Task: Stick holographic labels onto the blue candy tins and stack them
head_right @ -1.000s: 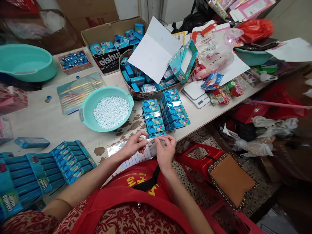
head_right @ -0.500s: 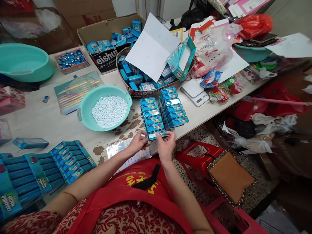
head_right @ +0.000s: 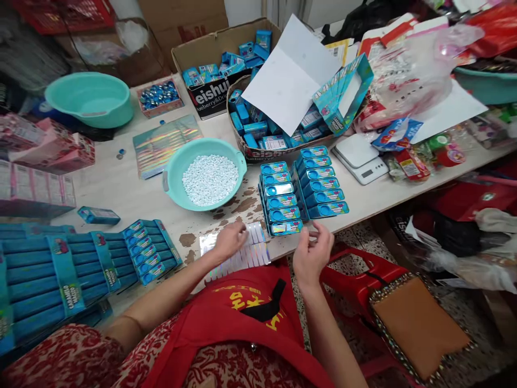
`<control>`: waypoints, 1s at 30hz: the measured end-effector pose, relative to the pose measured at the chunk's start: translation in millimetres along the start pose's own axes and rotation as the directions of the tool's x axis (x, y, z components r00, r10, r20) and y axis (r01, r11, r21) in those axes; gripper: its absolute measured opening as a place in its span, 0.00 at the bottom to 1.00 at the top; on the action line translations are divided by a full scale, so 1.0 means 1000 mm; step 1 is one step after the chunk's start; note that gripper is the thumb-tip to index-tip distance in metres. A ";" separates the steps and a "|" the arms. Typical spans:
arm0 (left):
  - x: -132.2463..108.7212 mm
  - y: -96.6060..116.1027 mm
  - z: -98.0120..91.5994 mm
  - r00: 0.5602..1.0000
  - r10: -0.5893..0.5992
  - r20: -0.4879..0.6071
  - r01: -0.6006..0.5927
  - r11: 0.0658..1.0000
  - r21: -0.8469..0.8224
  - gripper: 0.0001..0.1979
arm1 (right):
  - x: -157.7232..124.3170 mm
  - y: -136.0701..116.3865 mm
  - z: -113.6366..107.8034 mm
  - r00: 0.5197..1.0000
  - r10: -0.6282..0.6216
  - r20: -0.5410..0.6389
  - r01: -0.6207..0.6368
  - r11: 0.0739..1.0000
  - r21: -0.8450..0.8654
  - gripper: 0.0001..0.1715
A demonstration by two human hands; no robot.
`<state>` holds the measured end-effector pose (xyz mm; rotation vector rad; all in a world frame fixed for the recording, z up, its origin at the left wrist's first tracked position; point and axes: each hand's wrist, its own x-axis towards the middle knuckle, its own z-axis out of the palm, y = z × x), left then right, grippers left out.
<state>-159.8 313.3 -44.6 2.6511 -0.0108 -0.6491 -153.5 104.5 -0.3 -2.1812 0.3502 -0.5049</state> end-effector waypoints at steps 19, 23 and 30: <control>-0.026 -0.103 0.005 0.955 -0.294 0.030 0.270 0.829 -0.489 0.09 | -0.104 0.002 0.134 0.298 -0.484 0.823 0.722 0.678 0.137 0.25; -0.024 -0.101 0.007 0.946 -0.323 0.036 0.299 0.822 -0.485 0.09 | -0.101 0.002 0.130 0.301 -0.531 0.792 0.736 0.657 0.161 0.18; -0.017 -0.093 0.005 0.929 -0.368 -0.021 0.352 0.903 -0.244 0.12 | -0.075 -0.023 0.110 0.384 -0.477 0.791 0.692 0.715 0.095 0.06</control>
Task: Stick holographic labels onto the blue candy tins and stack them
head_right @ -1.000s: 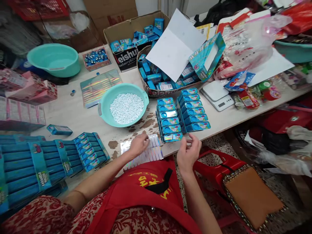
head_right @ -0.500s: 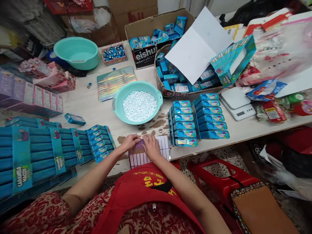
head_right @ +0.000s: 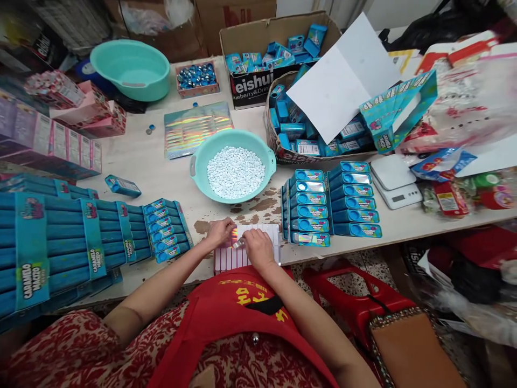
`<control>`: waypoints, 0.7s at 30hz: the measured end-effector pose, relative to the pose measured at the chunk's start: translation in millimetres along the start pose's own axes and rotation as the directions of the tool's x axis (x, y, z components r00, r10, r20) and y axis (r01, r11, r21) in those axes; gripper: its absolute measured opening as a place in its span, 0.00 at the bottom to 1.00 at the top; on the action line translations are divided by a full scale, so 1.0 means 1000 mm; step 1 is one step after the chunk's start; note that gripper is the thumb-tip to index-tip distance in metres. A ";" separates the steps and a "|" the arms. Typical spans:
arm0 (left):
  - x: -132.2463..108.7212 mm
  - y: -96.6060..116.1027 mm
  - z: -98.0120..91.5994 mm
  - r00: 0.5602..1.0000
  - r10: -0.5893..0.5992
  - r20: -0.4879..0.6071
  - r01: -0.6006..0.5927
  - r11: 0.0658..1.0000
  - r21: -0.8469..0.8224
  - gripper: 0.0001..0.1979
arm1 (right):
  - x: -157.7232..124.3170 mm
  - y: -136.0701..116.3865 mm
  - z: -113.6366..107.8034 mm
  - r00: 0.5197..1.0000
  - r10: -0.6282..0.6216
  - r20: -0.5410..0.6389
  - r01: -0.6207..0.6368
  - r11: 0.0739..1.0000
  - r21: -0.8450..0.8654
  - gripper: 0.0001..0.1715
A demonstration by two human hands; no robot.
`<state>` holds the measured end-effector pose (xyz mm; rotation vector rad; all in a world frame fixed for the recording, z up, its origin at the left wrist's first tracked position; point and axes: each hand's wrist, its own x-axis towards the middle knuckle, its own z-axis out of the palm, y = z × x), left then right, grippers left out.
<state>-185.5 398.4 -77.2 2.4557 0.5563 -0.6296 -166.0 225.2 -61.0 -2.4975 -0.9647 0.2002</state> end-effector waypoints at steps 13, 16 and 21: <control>-0.042 0.102 -0.030 0.835 0.522 0.173 -0.205 0.587 -0.783 0.14 | -0.026 0.012 -0.112 0.839 0.440 -0.321 -0.319 0.875 0.364 0.11; -0.029 0.130 -0.035 0.803 0.576 0.151 -0.298 0.608 -0.736 0.10 | -0.026 0.034 -0.121 0.735 0.496 -0.462 -0.389 0.867 0.312 0.13; -0.012 0.159 -0.030 0.765 0.616 0.189 -0.274 0.576 -0.770 0.08 | -0.022 0.065 -0.128 0.675 0.559 -0.482 -0.490 0.828 0.274 0.13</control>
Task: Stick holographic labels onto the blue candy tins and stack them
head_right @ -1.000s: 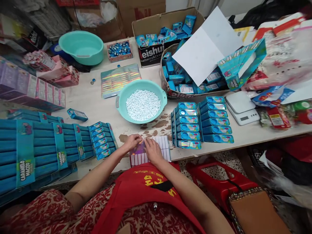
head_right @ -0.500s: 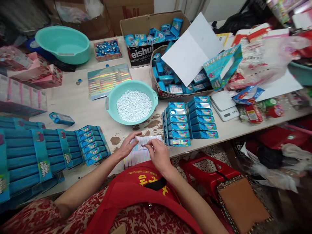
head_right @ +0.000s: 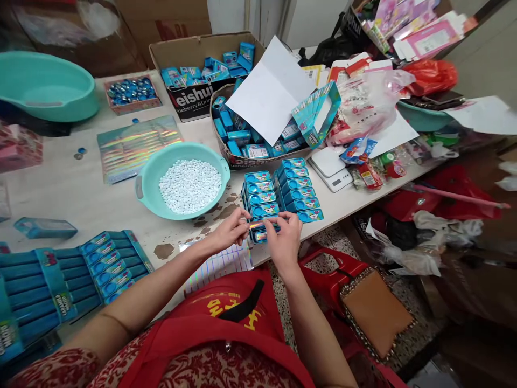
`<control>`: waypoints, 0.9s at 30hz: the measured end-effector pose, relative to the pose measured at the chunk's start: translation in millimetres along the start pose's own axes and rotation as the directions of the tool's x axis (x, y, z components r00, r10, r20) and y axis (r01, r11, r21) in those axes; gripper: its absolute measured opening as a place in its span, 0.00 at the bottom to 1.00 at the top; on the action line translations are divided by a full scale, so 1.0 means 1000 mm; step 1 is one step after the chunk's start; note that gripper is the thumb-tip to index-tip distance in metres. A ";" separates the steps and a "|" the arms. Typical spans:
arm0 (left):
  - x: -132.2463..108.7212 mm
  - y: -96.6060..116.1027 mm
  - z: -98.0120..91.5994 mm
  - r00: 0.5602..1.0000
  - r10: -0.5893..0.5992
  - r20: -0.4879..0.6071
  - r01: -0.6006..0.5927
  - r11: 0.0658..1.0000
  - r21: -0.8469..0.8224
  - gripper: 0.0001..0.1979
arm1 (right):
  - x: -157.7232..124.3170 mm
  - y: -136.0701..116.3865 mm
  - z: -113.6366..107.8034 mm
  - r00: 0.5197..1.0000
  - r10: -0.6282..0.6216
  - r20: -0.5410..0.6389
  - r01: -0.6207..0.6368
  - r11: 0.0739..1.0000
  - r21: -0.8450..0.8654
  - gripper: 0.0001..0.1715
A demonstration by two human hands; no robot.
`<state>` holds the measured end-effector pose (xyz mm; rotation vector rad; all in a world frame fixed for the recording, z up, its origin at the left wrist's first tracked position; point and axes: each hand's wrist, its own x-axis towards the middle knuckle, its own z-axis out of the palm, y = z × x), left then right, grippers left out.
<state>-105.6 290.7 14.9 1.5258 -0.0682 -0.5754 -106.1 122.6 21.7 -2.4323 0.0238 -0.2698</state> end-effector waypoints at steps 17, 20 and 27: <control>0.008 -0.041 0.024 0.970 0.039 -0.242 0.156 0.664 0.732 0.10 | 0.012 0.029 0.019 0.950 0.301 0.077 -0.311 0.926 0.215 0.26; -0.003 -0.042 0.022 0.997 -0.062 -0.055 0.080 0.553 0.830 0.13 | 0.009 0.028 0.018 0.969 0.248 0.003 -0.246 0.957 0.152 0.22; -0.056 -0.092 -0.070 0.815 -0.335 -0.473 0.573 0.344 0.744 0.19 | -0.042 -0.014 0.003 0.906 -0.341 -0.253 0.358 0.933 0.025 0.18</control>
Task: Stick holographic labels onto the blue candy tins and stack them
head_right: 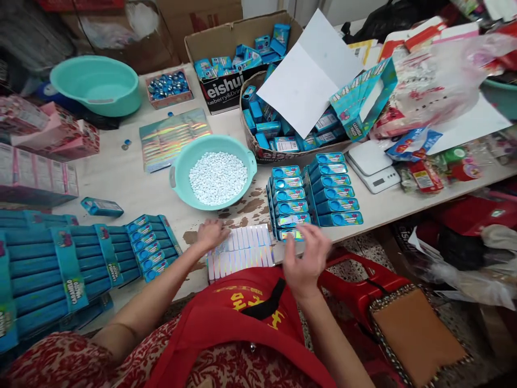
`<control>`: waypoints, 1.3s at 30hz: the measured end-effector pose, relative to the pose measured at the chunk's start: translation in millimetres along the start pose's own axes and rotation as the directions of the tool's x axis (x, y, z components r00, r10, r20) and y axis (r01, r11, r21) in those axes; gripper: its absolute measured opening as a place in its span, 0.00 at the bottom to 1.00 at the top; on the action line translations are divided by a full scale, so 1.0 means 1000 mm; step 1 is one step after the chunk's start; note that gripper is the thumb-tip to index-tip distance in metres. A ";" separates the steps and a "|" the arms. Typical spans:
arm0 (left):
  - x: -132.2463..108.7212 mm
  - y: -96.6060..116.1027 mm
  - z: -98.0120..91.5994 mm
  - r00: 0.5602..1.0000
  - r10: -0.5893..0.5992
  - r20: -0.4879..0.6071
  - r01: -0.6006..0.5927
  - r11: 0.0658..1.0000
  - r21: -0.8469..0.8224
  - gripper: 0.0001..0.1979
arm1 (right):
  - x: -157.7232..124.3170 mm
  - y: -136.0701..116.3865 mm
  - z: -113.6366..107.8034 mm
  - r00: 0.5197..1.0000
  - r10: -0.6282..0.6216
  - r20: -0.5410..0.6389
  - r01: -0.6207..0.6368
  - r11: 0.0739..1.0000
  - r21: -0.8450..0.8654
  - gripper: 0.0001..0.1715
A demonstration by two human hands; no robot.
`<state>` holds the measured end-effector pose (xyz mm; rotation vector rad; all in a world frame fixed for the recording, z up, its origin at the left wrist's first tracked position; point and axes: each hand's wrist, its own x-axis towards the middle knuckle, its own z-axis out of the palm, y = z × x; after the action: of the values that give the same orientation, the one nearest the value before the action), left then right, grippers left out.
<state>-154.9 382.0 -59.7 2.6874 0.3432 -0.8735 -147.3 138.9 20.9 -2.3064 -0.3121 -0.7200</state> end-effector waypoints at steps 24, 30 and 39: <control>-0.006 -0.046 0.009 0.998 0.031 0.055 -0.015 0.963 -0.269 0.12 | -0.067 -0.041 0.120 0.499 -0.210 0.841 0.252 0.963 0.092 0.07; -0.027 -0.025 -0.016 0.961 0.225 -0.160 -0.270 0.646 -0.714 0.18 | -0.015 -0.050 0.063 0.713 -0.034 0.701 -0.176 0.958 0.226 0.09; -0.020 0.062 -0.059 0.848 0.529 -0.041 -0.279 0.378 -0.883 0.14 | 0.031 -0.013 0.023 0.869 0.261 0.420 -0.318 0.945 0.072 0.11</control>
<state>-119.7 342.3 10.8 1.5377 0.0038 -0.6065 -117.5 164.9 32.1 -2.2852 -0.1845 -0.0585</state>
